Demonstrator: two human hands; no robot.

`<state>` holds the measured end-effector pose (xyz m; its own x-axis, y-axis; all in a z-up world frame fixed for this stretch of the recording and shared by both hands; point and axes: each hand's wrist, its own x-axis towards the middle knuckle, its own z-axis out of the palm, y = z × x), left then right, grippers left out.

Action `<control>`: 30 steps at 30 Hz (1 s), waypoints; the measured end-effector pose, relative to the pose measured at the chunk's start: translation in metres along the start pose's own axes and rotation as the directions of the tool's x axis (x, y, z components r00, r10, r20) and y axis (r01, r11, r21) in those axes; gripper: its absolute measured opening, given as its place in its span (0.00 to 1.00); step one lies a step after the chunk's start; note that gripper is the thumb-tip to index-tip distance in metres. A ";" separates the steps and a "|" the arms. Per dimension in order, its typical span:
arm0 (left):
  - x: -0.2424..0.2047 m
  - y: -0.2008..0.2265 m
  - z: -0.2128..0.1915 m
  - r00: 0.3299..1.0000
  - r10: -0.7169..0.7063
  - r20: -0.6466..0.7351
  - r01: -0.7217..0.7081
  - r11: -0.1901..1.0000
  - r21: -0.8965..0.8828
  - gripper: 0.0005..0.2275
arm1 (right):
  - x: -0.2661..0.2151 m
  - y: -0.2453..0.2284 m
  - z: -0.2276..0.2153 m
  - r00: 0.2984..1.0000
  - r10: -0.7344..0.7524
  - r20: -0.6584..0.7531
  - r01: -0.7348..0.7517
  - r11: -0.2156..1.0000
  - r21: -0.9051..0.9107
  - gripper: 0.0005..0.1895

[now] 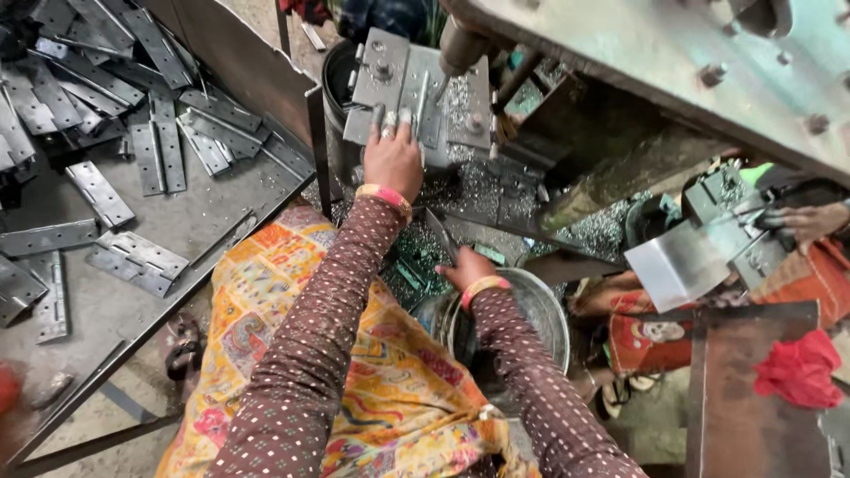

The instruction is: The person operates a manual metal press machine to process metal hinge pieces. They pick up a hinge from a pile, place it into the machine's die, and pull a lever to activate the press. After processing, the person removes the hinge and places it into a metal tray.

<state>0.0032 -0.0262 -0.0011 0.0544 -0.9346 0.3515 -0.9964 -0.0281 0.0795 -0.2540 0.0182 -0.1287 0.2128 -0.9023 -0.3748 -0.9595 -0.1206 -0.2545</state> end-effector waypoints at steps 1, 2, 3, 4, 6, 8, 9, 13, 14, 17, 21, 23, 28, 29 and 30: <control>-0.003 0.000 0.001 0.998 0.019 -0.066 -0.016 0.999 0.050 0.14 | 0.015 -0.010 -0.016 0.988 0.126 0.091 -0.118 0.989 -0.093 0.31; 0.005 -0.002 0.003 1.000 -0.003 0.009 0.003 1.000 0.003 0.14 | 0.026 -0.019 -0.030 0.952 0.258 0.168 -0.224 0.955 -0.196 0.32; 0.018 0.000 0.005 0.996 -0.013 0.091 0.018 0.999 -0.049 0.14 | 0.022 -0.019 -0.038 0.973 0.174 0.149 -0.146 0.972 -0.181 0.32; 0.025 0.001 0.009 0.985 -0.020 0.173 0.037 0.994 -0.098 0.14 | 0.020 -0.017 -0.046 0.982 0.122 0.146 -0.094 0.979 -0.181 0.32; 0.033 0.002 0.014 0.988 -0.037 0.152 0.059 0.988 -0.146 0.13 | 0.014 -0.018 -0.044 0.987 0.074 0.142 -0.052 0.987 -0.153 0.32; 0.036 0.005 0.018 0.996 -0.038 0.084 0.051 0.987 -0.150 0.13 | -0.013 -0.017 -0.013 0.987 0.065 0.146 -0.057 0.996 -0.064 0.32; 0.036 0.004 0.020 0.999 -0.034 0.024 0.037 0.991 -0.126 0.13 | -0.028 -0.016 0.004 0.997 0.041 0.068 -0.041 0.999 -0.013 0.32; 0.027 0.004 0.017 0.989 0.028 0.143 -0.010 0.992 -0.124 0.12 | -0.026 -0.011 0.011 0.998 -0.062 0.023 0.062 0.998 -0.008 0.32; 0.014 0.008 0.016 0.985 0.031 0.169 -0.009 0.991 -0.130 0.12 | -0.030 -0.010 0.009 0.995 -0.092 0.024 0.092 0.996 0.020 0.32; 0.025 0.000 -0.001 0.978 0.015 0.210 0.009 0.994 -0.110 0.12 | -0.025 -0.028 -0.033 0.988 0.072 0.139 -0.075 0.997 0.013 0.33; 0.053 -0.009 0.008 0.982 0.015 0.187 -0.018 1.000 0.013 0.12 | -0.021 -0.049 -0.089 0.990 0.016 0.143 0.007 0.987 -0.162 0.34; 0.064 -0.010 0.022 0.991 0.002 0.132 -0.005 1.000 0.024 0.12 | -0.020 -0.047 -0.083 0.972 0.119 0.204 -0.095 0.988 -0.122 0.33; 0.067 -0.013 0.047 0.996 -0.081 0.046 0.087 0.986 -0.141 0.10 | -0.020 0.005 0.034 0.990 -0.067 -0.126 0.055 0.993 -0.101 0.29; 0.059 -0.016 0.048 0.997 -0.065 0.051 0.071 0.988 -0.136 0.09 | -0.019 0.012 0.051 0.949 -0.201 -0.242 0.141 0.960 -0.244 0.29; 0.056 -0.012 0.046 0.997 -0.048 0.057 0.055 0.990 -0.133 0.09 | -0.016 0.018 0.059 0.947 -0.210 -0.245 0.176 0.972 -0.153 0.29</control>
<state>0.0153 -0.0944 -0.0257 0.0981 -0.9509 0.2936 -0.9746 -0.0321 0.2216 -0.2642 0.0547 -0.1796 0.3579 -0.9301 -0.0832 -0.9237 -0.3395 -0.1776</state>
